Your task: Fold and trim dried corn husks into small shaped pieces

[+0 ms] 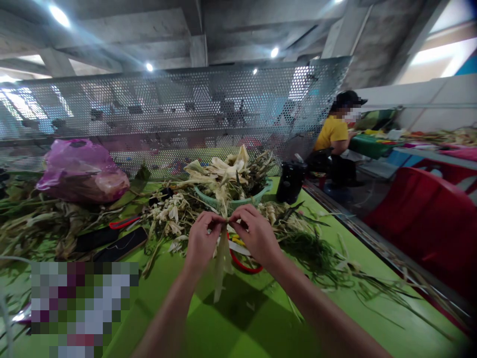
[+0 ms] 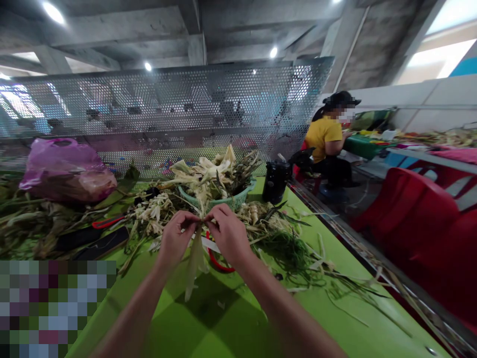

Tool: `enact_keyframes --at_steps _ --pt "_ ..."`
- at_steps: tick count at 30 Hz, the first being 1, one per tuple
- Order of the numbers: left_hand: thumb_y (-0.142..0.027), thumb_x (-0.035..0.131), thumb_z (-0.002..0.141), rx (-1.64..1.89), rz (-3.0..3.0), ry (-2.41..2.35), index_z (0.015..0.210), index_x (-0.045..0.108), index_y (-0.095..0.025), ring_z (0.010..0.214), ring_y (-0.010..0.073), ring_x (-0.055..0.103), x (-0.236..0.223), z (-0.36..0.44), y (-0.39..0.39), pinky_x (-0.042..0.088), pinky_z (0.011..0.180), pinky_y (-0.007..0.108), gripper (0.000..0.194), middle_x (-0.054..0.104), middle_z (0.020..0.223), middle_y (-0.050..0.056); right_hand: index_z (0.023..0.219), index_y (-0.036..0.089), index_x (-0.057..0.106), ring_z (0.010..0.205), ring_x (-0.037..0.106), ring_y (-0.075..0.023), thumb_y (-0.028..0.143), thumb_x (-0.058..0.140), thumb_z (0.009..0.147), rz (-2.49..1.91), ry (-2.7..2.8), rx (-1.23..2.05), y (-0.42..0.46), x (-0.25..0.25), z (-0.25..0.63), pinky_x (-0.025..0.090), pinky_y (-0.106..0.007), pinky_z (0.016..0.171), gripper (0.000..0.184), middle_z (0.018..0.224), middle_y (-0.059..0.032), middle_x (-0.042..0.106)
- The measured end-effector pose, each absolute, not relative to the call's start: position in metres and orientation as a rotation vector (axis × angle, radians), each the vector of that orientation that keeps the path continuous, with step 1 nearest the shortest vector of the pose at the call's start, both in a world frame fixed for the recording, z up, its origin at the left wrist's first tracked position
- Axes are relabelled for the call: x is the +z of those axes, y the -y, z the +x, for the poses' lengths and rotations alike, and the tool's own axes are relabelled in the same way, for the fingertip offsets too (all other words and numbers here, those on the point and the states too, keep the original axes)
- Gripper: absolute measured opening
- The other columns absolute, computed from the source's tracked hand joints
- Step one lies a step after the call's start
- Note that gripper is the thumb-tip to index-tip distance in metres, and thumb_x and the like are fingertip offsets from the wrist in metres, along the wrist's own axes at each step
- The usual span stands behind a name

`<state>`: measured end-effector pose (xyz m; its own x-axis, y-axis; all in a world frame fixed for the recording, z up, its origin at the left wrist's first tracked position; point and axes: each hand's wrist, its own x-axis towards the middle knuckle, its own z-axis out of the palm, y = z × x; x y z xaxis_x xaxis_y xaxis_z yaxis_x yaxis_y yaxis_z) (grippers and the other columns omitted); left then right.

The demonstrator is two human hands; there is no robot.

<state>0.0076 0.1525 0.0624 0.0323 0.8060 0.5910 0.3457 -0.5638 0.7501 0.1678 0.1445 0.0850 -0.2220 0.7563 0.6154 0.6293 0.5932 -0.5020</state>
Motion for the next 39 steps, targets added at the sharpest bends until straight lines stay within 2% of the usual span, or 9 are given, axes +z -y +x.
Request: enact_keyframes --at_steps 6,8,10,13,22,26,30,35,39 --pt "-0.007 0.051 0.078 1.543 1.877 -1.180 0.082 0.062 -0.018 0.077 0.0131 0.056 0.0618 0.0073 -0.1535 0.045 0.070 0.024 0.016 0.059 0.083 0.002 0.089 0.019 0.056 0.076 0.056 -0.0169 0.017 0.052 0.086 -1.124 1.936 0.188 -0.1433 0.0876 0.1672 0.044 -0.028 0.070 0.006 0.092 -0.0054 0.057" --pt "-0.007 0.050 0.078 1.556 1.872 -1.165 0.082 0.062 -0.018 0.077 0.0131 0.055 0.0614 0.0073 -0.1539 0.045 0.071 0.024 0.017 0.058 0.083 0.002 0.094 0.020 0.056 0.071 0.056 -0.0157 0.015 0.056 0.082 -1.142 1.952 0.182 -0.1439 0.0860 0.1673 0.044 -0.027 0.066 0.013 0.096 -0.0054 0.057" --pt "-0.008 0.050 0.078 1.559 1.873 -1.159 0.082 0.062 -0.018 0.078 0.0132 0.055 0.0617 0.0073 -0.1536 0.045 0.070 0.025 0.016 0.058 0.084 0.002 0.095 0.021 0.057 0.077 0.057 -0.0174 0.012 0.057 0.079 -1.148 1.978 0.132 -0.1447 0.0841 0.1677 0.044 -0.028 0.068 0.019 0.099 -0.0058 0.057" --pt "-0.009 0.051 0.079 1.542 1.876 -1.160 0.083 0.063 -0.018 0.078 0.0134 0.055 0.0636 0.0071 -0.1519 0.045 0.071 0.025 0.016 0.059 0.084 0.002 0.088 0.022 0.059 0.088 0.057 -0.0197 0.011 0.054 0.081 -1.141 2.008 0.052 -0.1453 0.0829 0.1684 0.044 -0.029 0.075 0.014 0.098 -0.0057 0.058" --pt "-0.018 0.053 0.081 1.517 1.701 -1.187 0.083 0.060 -0.018 0.072 0.0131 0.055 0.0585 0.0071 -0.1558 0.045 0.067 0.025 0.007 0.060 0.079 0.002 0.089 0.020 0.054 0.088 0.056 -0.0206 0.018 0.043 0.091 -1.135 2.006 -0.046 -0.1433 0.0860 0.1686 0.043 -0.031 0.075 0.012 0.095 -0.0079 0.057" --pt "-0.027 0.053 0.083 1.500 1.626 -1.253 0.083 0.057 -0.018 0.068 0.0123 0.053 0.0588 0.0058 -0.1562 0.043 0.063 0.024 0.010 0.058 0.075 0.000 0.087 0.021 0.053 0.077 0.057 -0.0195 0.021 0.044 0.091 -1.308 2.005 -0.131 -0.1465 0.0831 0.1711 0.041 -0.030 0.067 0.009 0.089 -0.0059 0.057" --pt "-0.028 0.053 0.084 1.504 1.554 -1.257 0.082 0.055 -0.018 0.067 0.0116 0.053 0.0606 0.0061 -0.1555 0.043 0.062 0.023 0.011 0.055 0.074 -0.001 0.085 0.020 0.054 0.072 0.056 -0.0188 0.021 0.045 0.090 -1.321 1.993 0.005 -0.1478 0.0848 0.1736 0.040 -0.029 0.064 0.010 0.083 -0.0045 0.059" --pt "-0.031 0.050 0.086 1.492 1.407 -1.124 0.083 0.049 -0.019 0.063 0.0111 0.056 0.0592 0.0084 -0.1573 0.046 0.060 0.024 0.013 0.053 0.072 -0.002 0.099 0.021 0.061 0.086 0.060 -0.0207 0.018 0.048 0.086 -1.160 1.963 0.214 -0.1477 0.0883 0.1742 0.044 -0.033 0.076 0.019 0.096 -0.0063 0.065" --pt "-0.033 0.051 0.085 1.484 1.408 -1.097 0.084 0.048 -0.019 0.063 0.0117 0.057 0.0556 0.0084 -0.1591 0.048 0.060 0.025 0.015 0.054 0.073 -0.002 0.082 0.021 0.063 0.080 0.059 -0.0202 0.019 0.053 0.083 -1.161 1.958 0.308 -0.1498 0.0867 0.1737 0.045 -0.033 0.073 0.011 0.084 -0.0042 0.065"
